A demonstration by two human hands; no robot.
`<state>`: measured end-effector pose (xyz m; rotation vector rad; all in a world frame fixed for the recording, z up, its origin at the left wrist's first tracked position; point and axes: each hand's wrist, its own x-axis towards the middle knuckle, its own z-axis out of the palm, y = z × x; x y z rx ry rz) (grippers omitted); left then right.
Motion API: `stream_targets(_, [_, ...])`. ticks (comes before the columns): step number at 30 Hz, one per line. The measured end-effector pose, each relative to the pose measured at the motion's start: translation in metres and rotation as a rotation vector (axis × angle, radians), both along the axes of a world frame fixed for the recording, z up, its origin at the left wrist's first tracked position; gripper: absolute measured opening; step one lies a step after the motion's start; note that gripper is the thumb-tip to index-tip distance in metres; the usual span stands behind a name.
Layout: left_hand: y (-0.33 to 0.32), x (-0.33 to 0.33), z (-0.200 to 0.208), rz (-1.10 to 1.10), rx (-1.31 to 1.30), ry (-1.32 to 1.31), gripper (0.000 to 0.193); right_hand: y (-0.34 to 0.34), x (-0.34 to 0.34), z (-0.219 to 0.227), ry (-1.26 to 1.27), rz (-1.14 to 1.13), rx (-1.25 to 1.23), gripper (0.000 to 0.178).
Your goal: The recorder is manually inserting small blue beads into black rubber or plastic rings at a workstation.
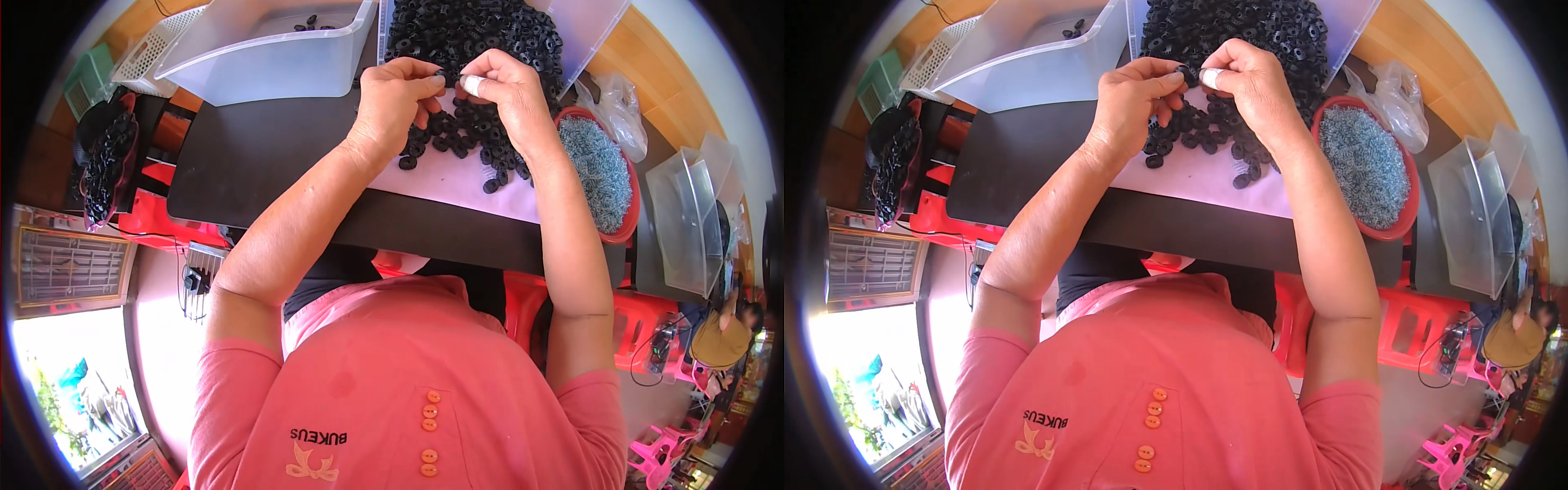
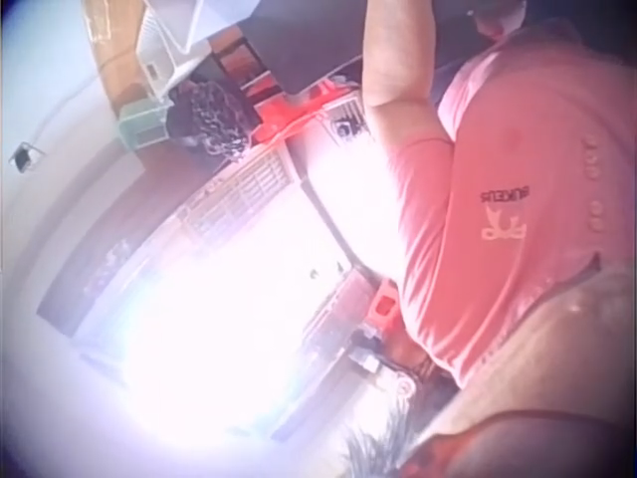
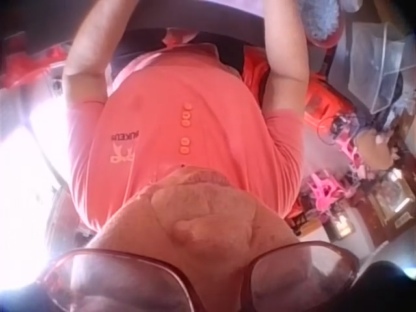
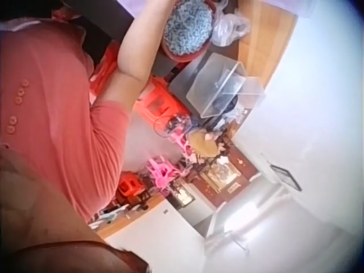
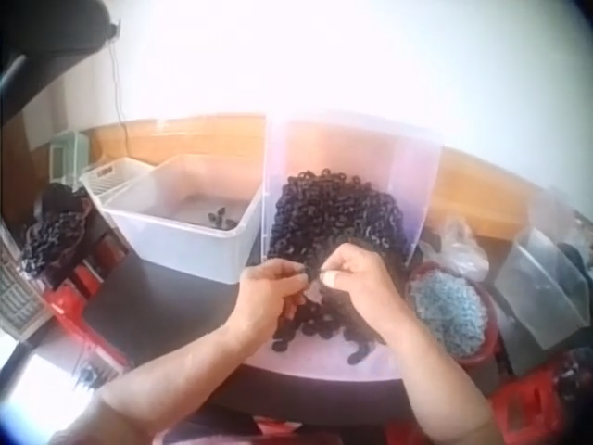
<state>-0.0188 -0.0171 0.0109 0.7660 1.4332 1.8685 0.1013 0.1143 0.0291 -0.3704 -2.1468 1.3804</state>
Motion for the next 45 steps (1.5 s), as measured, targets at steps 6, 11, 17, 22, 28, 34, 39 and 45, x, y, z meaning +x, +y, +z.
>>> stream_targets(6, [-0.002,0.004,0.002,-0.029,-0.012,0.060,0.016,-0.012,0.003,0.010,0.035,0.033,-0.147,0.009])
stream_targets(11, [-0.007,0.010,0.007,-0.051,-0.021,0.177,0.016,-0.018,0.011,0.014,0.027,0.022,-0.120,0.009])
stream_targets(17, [-0.002,0.009,-0.002,-0.080,-0.013,-0.022,0.019,-0.024,0.000,-0.006,0.086,-0.115,0.080,0.014])
stream_targets(22, [-0.001,-0.007,-0.008,-0.002,0.080,0.041,0.017,-0.027,0.020,0.012,-0.112,-0.020,0.485,0.012])
stream_targets(28, [-0.010,0.005,0.018,0.029,-0.026,-0.106,0.012,-0.086,0.045,-0.017,-0.034,0.117,0.846,0.011])
stream_targets(34, [-0.011,0.003,0.016,0.026,-0.004,-0.161,0.009,-0.093,0.033,-0.032,-0.076,0.029,1.093,0.009])
stream_targets(39, [-0.013,0.007,0.021,0.004,-0.007,-0.181,0.009,-0.095,0.031,-0.034,-0.165,0.006,1.089,0.010])
stream_targets(45, [-0.007,-0.003,0.004,-0.023,0.067,-0.101,0.015,-0.103,0.021,-0.042,-0.205,-0.065,1.177,0.009])
